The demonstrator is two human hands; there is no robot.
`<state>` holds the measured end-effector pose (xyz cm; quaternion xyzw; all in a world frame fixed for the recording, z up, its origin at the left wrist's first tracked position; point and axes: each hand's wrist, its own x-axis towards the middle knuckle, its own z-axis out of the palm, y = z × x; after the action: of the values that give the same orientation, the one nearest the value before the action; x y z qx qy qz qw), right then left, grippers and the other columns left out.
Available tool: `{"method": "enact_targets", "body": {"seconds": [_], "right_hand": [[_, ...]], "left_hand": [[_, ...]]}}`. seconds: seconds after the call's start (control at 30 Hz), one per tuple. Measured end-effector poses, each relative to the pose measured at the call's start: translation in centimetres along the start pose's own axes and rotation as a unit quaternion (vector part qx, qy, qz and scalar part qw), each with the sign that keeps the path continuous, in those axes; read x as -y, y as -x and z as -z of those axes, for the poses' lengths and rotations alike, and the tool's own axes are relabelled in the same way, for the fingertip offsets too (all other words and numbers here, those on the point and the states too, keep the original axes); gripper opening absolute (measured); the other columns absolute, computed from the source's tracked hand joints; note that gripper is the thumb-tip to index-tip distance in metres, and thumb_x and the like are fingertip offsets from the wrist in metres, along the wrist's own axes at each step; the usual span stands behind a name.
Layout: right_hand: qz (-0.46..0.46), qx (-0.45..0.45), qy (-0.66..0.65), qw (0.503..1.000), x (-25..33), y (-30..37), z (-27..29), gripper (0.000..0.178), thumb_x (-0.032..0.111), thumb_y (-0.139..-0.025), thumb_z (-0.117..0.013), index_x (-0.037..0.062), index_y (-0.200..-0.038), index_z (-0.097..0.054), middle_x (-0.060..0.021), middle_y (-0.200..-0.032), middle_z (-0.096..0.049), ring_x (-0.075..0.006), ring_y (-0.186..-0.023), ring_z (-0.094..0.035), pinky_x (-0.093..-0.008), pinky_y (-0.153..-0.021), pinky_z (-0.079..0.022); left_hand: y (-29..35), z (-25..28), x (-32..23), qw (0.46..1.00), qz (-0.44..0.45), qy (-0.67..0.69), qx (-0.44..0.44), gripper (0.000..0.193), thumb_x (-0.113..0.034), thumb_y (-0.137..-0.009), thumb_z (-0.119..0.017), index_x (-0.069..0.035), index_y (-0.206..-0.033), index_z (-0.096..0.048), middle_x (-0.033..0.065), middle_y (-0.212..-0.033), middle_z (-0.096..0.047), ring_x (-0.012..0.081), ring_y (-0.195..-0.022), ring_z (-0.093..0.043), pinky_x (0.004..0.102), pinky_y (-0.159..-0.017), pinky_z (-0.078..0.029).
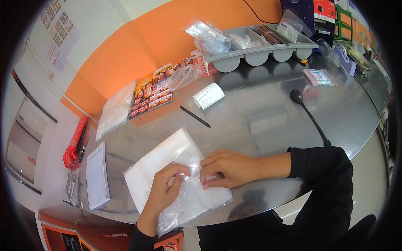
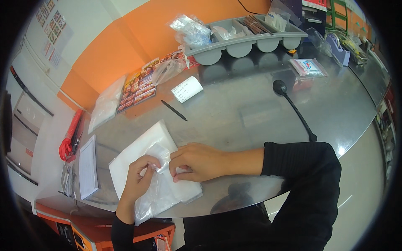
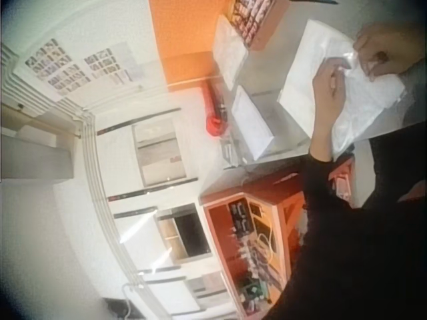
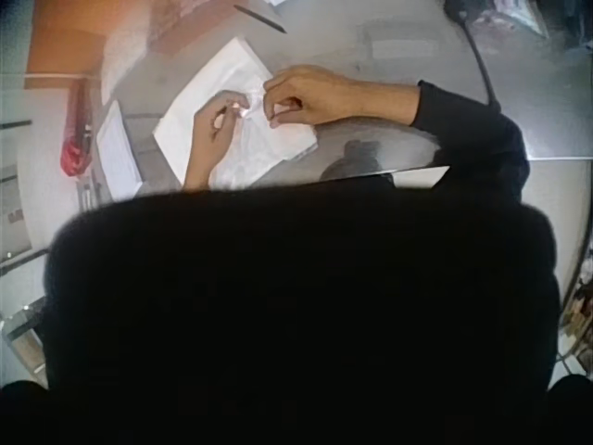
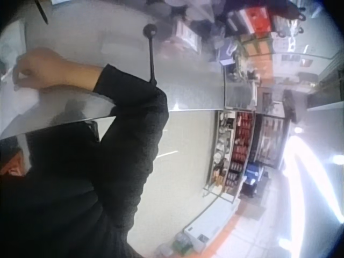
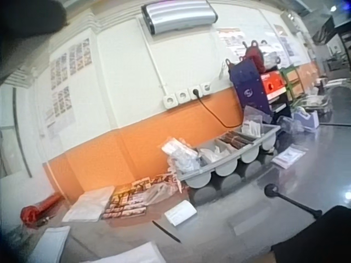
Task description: Preparing and sorting plastic bags at a metal workstation and writing on a receipt.
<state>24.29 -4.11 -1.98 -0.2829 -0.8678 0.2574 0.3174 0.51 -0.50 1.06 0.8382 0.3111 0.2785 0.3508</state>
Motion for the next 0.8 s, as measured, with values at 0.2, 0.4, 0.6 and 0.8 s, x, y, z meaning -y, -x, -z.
{"method": "enact_targets", "body": {"seconds": [0.2,0.4,0.6,0.8], "right_hand": [[-0.045,0.011,-0.027,0.999,0.3,0.2,0.8,0.028,0.031,-0.079,-0.078,0.0122,-0.096,-0.067,-0.004,-0.072,-0.054,-0.0219,-0.068,-0.055,-0.0354,-0.067,-0.041],[-0.076,0.014,-0.053,0.996,-0.1,0.2,0.4,0.023,0.028,-0.082,-0.076,0.0141,-0.099,-0.069,0.001,-0.067,-0.05,-0.018,-0.062,-0.05,-0.0319,-0.07,-0.037],[-0.146,-0.016,-0.161,0.976,-0.9,0.1,-1.0,0.01,0.017,-0.088,-0.072,0.0086,-0.093,-0.07,-0.0003,-0.062,-0.048,-0.0082,-0.059,-0.048,-0.0265,-0.059,-0.037],[-0.075,-0.17,-0.256,0.949,0.3,0.2,-0.2,0.016,0.02,-0.089,-0.07,0.0058,-0.094,-0.065,-0.0023,-0.061,-0.048,-0.0107,-0.058,-0.047,-0.0271,-0.057,-0.038]], "left_hand": [[0.2,0.5,-0.1,0.997,0.049,-0.01,0.055,0.023,0.004,-0.086,-0.047,-0.003,-0.097,-0.066,0.009,-0.089,-0.061,0.0159,-0.08,-0.055,0.0267,-0.075,-0.043],[0.1,0.7,-0.8,0.997,0.009,0.008,0.082,0.021,0.0,-0.08,-0.056,-0.005,-0.099,-0.065,0.0094,-0.096,-0.063,0.021,-0.091,-0.056,0.029,-0.079,-0.046],[-0.1,0.0,-2.2,0.991,-0.031,-0.111,0.07,0.027,0.0,-0.075,-0.07,-0.007,-0.1,-0.063,0.0076,-0.093,-0.064,0.0198,-0.092,-0.06,0.031,-0.078,-0.05],[0.0,-0.7,-0.6,0.992,0.106,0.025,-0.058,0.012,-0.004,-0.084,-0.071,-0.006,-0.092,-0.063,0.0028,-0.085,-0.065,0.0128,-0.07,-0.058,0.0274,-0.071,-0.051]]}}
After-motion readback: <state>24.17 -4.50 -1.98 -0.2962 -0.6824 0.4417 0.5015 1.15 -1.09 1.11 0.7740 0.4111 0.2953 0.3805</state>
